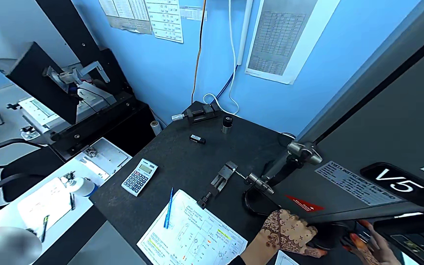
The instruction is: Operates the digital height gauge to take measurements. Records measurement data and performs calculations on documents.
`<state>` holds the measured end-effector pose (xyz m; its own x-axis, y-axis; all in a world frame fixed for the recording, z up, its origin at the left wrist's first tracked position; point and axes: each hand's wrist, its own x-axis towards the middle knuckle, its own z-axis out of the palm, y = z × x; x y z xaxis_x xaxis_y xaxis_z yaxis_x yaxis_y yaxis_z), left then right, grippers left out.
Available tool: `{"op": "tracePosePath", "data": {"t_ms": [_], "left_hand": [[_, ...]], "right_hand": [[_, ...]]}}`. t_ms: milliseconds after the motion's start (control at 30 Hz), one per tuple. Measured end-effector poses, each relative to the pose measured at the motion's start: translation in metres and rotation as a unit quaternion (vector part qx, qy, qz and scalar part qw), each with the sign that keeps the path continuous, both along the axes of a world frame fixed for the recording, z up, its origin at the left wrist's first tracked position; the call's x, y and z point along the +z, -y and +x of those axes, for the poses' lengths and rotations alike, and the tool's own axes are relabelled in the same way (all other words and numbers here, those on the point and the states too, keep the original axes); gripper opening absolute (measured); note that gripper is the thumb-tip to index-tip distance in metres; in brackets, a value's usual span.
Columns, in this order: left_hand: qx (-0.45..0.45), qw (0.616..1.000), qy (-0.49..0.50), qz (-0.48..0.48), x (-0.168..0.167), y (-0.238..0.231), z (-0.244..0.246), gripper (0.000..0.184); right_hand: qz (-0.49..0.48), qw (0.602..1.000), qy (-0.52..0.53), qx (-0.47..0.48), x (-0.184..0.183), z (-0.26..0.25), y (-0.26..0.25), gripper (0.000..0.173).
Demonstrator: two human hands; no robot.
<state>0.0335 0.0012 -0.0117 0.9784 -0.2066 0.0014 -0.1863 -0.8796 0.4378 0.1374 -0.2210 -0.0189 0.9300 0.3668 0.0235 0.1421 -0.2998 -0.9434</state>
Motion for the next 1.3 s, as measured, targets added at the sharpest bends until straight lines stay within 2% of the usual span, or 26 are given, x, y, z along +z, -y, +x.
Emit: {"op": "tracePosePath", "data": {"t_ms": [200,300,367,433,467,533,667,767,867,933,1000,1067,1100,1200,1300], "left_hand": [[0.003,0.999,0.046,0.006,-0.02,0.005,0.006,0.064],[0.006,0.996,0.092,0.009,-0.033,0.006,0.009,0.064],[0.0,0.997,0.075,0.004,-0.029,0.004,0.008,0.065],[-0.006,0.998,0.069,-0.005,-0.019,0.002,0.005,0.064],[-0.009,0.998,0.06,-0.01,-0.014,0.001,0.004,0.064],[-0.012,0.997,0.069,-0.007,-0.019,0.001,0.005,0.064],[-0.014,0.991,0.132,0.026,-0.039,0.003,0.01,0.058],[-0.021,0.995,0.094,0.028,-0.03,0.001,0.01,0.061],[-0.043,0.999,0.001,0.021,0.0,-0.005,0.004,0.061],[-0.037,0.999,-0.005,0.008,0.006,-0.006,0.002,0.057],[-0.027,0.999,0.02,0.009,0.004,-0.006,0.0,0.054],[-0.049,0.996,-0.074,0.012,0.029,-0.008,0.002,0.058],[-0.05,0.996,-0.074,0.011,0.032,-0.008,0.001,0.057],[-0.029,0.995,0.09,0.015,0.009,-0.006,-0.001,0.049],[-0.025,0.993,0.111,0.03,0.006,-0.007,-0.001,0.051]], "right_hand": [[0.039,0.998,0.035,0.033,-0.016,0.009,0.012,0.081],[0.065,0.996,0.061,0.029,-0.015,0.007,0.007,0.079],[0.08,0.995,0.064,0.021,-0.017,0.006,0.007,0.078],[0.076,0.996,0.022,-0.03,0.011,-0.013,-0.014,0.078],[0.08,0.996,0.016,-0.037,0.013,-0.014,-0.015,0.077],[0.046,0.998,0.048,0.023,-0.005,-0.001,0.0,0.075],[0.014,0.999,-0.005,-0.031,-0.001,-0.005,-0.008,0.07],[0.038,0.998,-0.013,-0.051,-0.003,-0.004,-0.014,0.069],[0.052,0.996,-0.027,-0.074,-0.005,-0.004,-0.019,0.063],[0.05,0.994,-0.023,-0.09,-0.01,-0.001,-0.019,0.059],[0.045,0.993,-0.019,-0.104,-0.014,0.001,-0.018,0.06],[0.042,0.993,-0.019,-0.109,-0.013,0.002,-0.018,0.066],[0.04,0.993,-0.021,-0.111,-0.014,0.002,-0.017,0.067],[0.033,0.994,-0.021,-0.104,-0.016,0.005,-0.014,0.065],[0.043,0.994,-0.029,-0.097,-0.018,0.008,-0.013,0.063]]}}
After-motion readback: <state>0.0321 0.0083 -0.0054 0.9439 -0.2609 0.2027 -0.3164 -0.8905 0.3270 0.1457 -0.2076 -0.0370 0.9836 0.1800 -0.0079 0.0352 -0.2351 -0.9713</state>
